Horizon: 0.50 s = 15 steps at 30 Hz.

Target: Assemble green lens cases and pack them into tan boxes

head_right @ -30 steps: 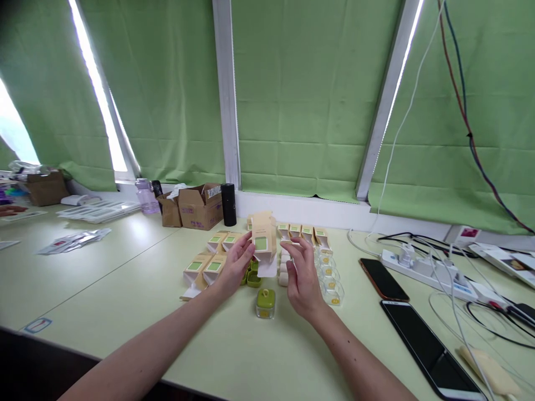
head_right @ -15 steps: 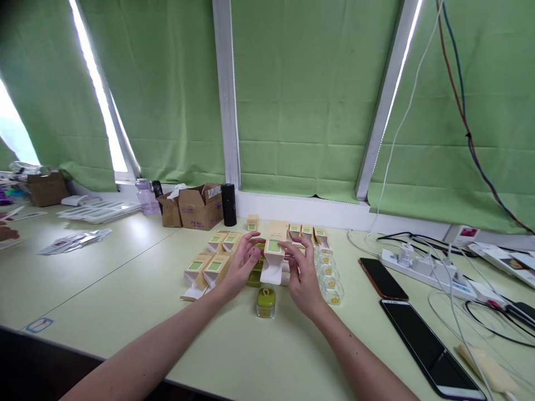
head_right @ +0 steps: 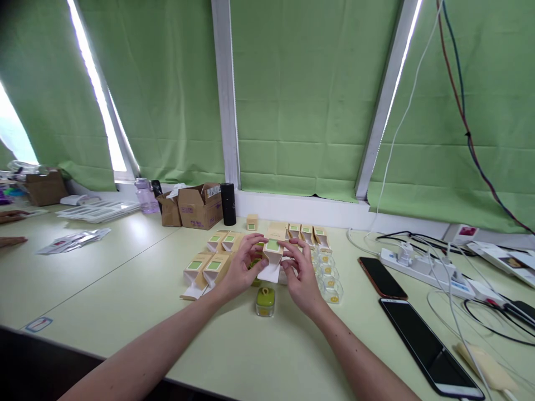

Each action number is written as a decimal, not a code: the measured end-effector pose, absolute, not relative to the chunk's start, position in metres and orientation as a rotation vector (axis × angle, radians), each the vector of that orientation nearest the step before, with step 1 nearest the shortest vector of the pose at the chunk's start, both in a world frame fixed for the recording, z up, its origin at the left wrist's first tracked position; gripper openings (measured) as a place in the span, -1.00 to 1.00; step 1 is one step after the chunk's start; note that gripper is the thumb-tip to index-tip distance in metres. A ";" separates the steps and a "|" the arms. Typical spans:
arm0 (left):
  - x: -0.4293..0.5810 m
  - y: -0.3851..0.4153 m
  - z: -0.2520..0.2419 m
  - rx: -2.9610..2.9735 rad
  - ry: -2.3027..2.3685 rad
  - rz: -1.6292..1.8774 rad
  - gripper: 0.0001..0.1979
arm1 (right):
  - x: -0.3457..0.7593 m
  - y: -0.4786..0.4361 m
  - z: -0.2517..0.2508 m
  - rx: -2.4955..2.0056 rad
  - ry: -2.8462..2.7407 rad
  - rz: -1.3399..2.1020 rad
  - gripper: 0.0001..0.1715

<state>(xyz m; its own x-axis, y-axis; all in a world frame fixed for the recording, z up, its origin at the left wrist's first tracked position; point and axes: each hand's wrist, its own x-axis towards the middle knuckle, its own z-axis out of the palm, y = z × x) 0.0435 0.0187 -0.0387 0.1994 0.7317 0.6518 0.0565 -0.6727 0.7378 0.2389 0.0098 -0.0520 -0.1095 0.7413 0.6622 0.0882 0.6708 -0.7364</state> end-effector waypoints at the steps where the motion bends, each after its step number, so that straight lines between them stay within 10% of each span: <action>1: 0.044 0.020 -0.039 1.893 0.735 1.519 -0.63 | 0.239 0.009 -0.052 -0.688 -1.608 0.646 -0.59; 15: 0.047 0.026 -0.045 1.824 0.765 1.560 -0.68 | 0.236 0.003 -0.047 -0.707 -1.622 0.656 -0.58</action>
<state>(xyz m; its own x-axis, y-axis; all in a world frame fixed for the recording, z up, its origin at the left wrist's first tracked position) 0.0469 0.0261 -0.0446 0.1379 0.7597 0.6355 0.0379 -0.6452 0.7631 0.2360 0.0026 -0.0470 -0.1266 0.7525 0.6463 0.0916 0.6576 -0.7477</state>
